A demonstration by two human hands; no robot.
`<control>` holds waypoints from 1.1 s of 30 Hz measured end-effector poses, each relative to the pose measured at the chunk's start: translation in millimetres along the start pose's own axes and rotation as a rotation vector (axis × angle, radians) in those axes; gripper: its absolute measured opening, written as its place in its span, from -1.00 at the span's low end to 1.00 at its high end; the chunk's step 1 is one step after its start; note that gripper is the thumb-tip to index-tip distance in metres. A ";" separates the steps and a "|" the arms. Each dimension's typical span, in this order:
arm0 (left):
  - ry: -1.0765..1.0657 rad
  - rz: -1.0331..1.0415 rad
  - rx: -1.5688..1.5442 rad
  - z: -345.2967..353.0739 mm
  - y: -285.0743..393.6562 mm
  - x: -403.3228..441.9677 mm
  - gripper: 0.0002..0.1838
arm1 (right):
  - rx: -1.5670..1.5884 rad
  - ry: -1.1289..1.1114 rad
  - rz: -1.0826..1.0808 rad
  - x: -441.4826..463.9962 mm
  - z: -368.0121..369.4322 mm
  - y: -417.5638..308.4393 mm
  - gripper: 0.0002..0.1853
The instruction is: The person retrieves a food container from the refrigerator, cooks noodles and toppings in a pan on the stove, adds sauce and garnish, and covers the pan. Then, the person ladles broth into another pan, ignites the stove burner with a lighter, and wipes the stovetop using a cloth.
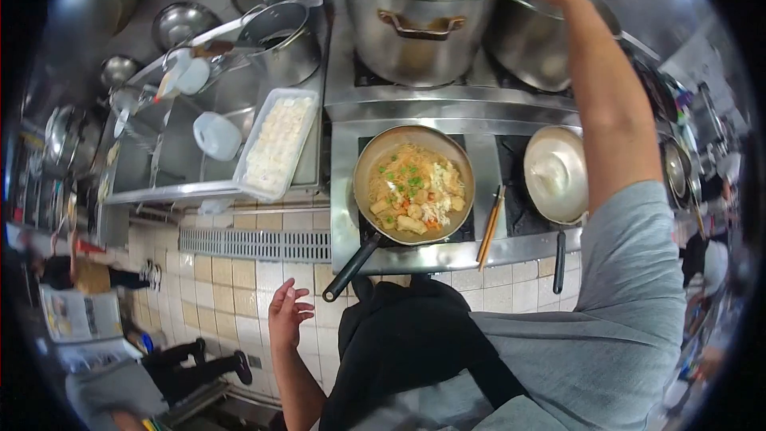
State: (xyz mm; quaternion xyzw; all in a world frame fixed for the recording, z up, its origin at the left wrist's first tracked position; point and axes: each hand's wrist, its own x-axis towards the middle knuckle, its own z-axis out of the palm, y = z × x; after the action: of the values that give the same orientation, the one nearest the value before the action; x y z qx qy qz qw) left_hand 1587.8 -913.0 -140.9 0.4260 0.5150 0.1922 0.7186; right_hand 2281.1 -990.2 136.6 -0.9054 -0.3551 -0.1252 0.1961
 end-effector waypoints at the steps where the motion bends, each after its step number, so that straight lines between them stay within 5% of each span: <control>1: 0.035 -0.008 -0.008 3.7 -1.8 -4.3 -0.51 | -0.092 0.081 -0.100 16.5 11.8 13.0 -0.50; 4: 0.076 -0.031 0.020 15.9 -6.2 -10.8 -0.54 | 0.111 -0.067 -0.004 48.8 12.6 28.4 -0.55; 7: 0.078 -0.012 0.024 26.8 -3.5 -11.7 -0.54 | -0.214 -0.020 -0.132 56.2 7.0 33.8 -0.66; 10: 0.042 -0.008 0.025 32.4 2.4 -1.8 -0.55 | 0.063 -0.080 -0.180 -14.7 -21.7 -17.7 -0.70; 13: -0.005 -0.005 0.048 36.8 7.6 13.9 -0.55 | 0.240 0.189 -0.340 -119.6 -34.3 -65.9 -0.80; 14: -0.033 -0.018 0.070 40.5 12.3 18.0 -0.55 | 0.420 0.000 -0.354 -117.3 -9.9 -24.3 -0.60; 17: -0.135 -0.039 0.139 48.9 20.2 36.2 -0.52 | 0.545 0.084 -0.352 -199.8 22.5 -59.0 -0.68; 21: -0.456 -0.153 0.211 59.8 19.6 65.7 -0.48 | 0.595 -0.184 -0.264 -269.3 100.7 -100.1 -0.68; 27: -0.826 -0.508 0.302 81.1 21.0 82.6 -0.49 | 0.283 -0.475 -0.095 -319.5 185.5 -127.2 -0.68; 33: -0.967 -0.592 0.204 91.2 22.3 88.2 -0.49 | 0.127 -0.503 -0.044 -327.0 202.9 -140.9 -0.66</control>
State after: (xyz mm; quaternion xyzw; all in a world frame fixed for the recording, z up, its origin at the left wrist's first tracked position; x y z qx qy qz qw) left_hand 1708.7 -875.2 -163.9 0.3702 0.2411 -0.2843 0.8509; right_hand 1967.1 -999.8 -126.5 -0.8860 -0.4195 0.1219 0.1552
